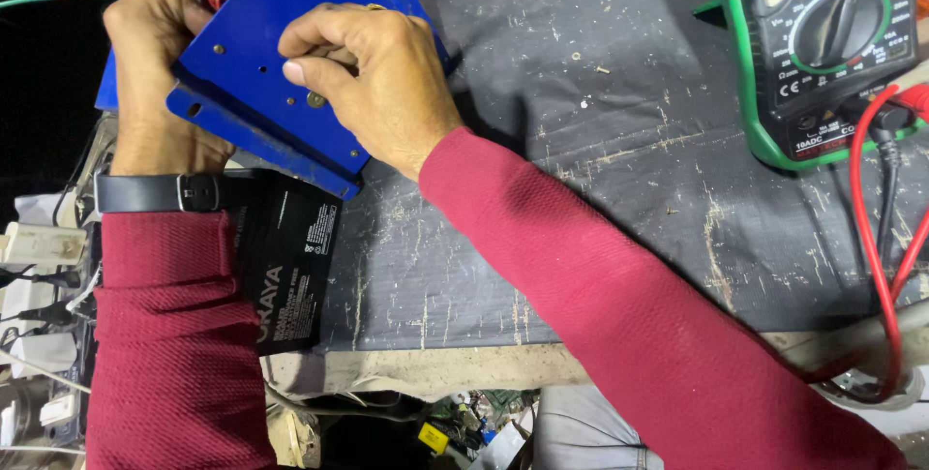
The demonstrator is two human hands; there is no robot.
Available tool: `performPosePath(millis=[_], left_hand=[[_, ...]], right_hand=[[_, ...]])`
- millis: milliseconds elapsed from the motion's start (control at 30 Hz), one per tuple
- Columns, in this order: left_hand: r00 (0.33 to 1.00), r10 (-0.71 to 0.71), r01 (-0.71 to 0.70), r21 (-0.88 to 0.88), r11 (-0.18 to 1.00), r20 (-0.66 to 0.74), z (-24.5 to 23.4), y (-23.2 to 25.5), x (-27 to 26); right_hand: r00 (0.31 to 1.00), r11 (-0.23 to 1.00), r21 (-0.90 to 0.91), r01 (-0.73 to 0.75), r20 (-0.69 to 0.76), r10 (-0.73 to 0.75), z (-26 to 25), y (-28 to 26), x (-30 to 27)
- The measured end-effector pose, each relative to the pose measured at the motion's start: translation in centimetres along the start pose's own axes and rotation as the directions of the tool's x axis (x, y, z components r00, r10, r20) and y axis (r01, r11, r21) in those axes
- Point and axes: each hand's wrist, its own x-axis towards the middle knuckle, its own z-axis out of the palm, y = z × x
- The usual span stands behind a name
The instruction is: The person works on a blue metal electronic enclosure, using a screwdriver to remove screws and detach a circuit board. They manipulate the internal wiring and components, then reassemble the enclosure by screwing the casing back together.
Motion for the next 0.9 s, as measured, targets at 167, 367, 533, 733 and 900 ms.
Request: performPosePath(millis=[167,367,533,733,900], left_hand=[[1.000,-0.020,0.020,-0.005,1.000,-0.022,0.9,0.5,-0.5],[0.989,-0.145,0.132,-0.227,0.965,-0.042,1.0,-0.2,0.7],[1.000,-0.021,0.021,0.001,1.000,-0.018,1.1,-0.3,0.1],[0.993,0.120,-0.120,0.320,0.940,0.019,1.2,0.6,-0.2],[0.995,0.096,-0.095,0.240,0.966,0.007,1.4,1.0,-0.4]], right_hand=[[0.997,0.990,-0.113,0.081,-0.003,-0.082,0.0,-0.4,-0.2],[0.997,0.997,-0.035,0.069,0.037,-0.068,0.2,-0.5,-0.3],[0.997,0.998,0.024,0.065,0.046,-0.066,0.4,0.2,-0.2],[1.000,0.996,0.090,0.027,-0.006,-0.027,0.6,0.2,-0.1],[0.994,0.994,-0.011,0.111,0.002,-0.111,0.6,-0.7,-0.2]])
